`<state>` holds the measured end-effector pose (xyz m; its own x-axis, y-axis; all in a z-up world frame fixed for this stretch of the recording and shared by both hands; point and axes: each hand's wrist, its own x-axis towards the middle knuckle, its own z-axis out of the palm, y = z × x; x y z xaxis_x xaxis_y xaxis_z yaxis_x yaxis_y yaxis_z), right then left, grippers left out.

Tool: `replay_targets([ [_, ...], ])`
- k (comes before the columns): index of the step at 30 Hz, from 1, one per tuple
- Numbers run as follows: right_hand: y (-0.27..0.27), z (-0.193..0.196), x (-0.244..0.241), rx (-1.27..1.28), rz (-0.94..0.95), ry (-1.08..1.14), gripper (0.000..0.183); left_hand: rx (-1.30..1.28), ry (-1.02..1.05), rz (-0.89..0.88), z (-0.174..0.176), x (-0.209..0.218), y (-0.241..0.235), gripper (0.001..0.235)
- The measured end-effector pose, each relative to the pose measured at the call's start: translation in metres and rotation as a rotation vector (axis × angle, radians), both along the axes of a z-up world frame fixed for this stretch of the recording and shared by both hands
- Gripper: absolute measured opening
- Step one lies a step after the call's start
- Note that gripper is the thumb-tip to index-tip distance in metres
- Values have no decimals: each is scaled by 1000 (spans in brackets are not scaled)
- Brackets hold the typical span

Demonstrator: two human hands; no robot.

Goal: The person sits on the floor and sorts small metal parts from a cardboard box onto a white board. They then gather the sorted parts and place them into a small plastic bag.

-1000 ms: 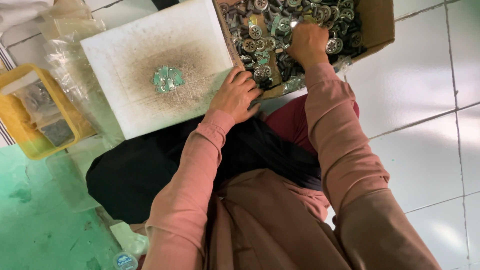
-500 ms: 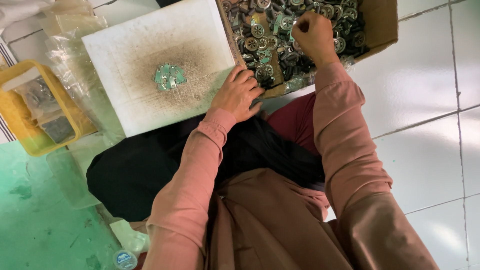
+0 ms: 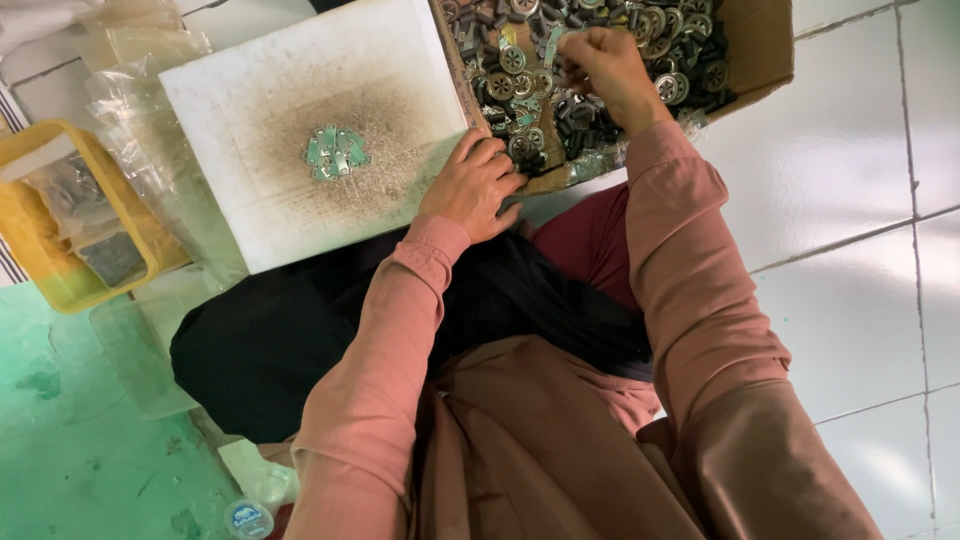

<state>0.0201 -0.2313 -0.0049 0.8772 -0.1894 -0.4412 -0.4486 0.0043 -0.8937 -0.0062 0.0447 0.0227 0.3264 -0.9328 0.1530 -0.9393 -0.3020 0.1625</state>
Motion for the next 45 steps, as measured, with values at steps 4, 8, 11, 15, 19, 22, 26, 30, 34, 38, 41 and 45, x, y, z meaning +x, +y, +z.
replay_targets([
  [4,-13,-62,-5,-688,281,-199,18,-11,13,-3,1,0,1,33],
  [8,-9,-62,-4,-933,447,-28,21,-38,-7,-6,0,0,0,33],
  [11,-6,-56,-4,-925,447,8,13,-35,-9,-4,3,1,0,32],
  [15,-11,-64,-5,-889,456,7,10,3,-17,0,1,0,0,33],
  [19,-14,-58,-6,-739,380,-212,12,-9,15,1,-1,0,0,33],
  [22,0,-30,-5,-541,347,-328,14,11,0,6,1,0,0,34],
  [26,16,-17,-5,-454,525,-155,18,-5,-19,6,2,0,-1,33],
  [30,18,-31,-5,-610,657,-271,15,12,-15,5,1,0,-1,34],
  [34,33,-20,-7,-789,713,-191,26,9,-14,3,1,-1,-1,34],
  [38,42,-24,0,-939,769,-94,26,-15,-7,3,2,0,-2,33],
  [41,43,-22,0,-951,775,-95,26,-18,-2,5,1,0,-1,32],
  [45,43,-19,-4,-930,722,-123,36,5,-18,7,2,-1,-2,34],
])
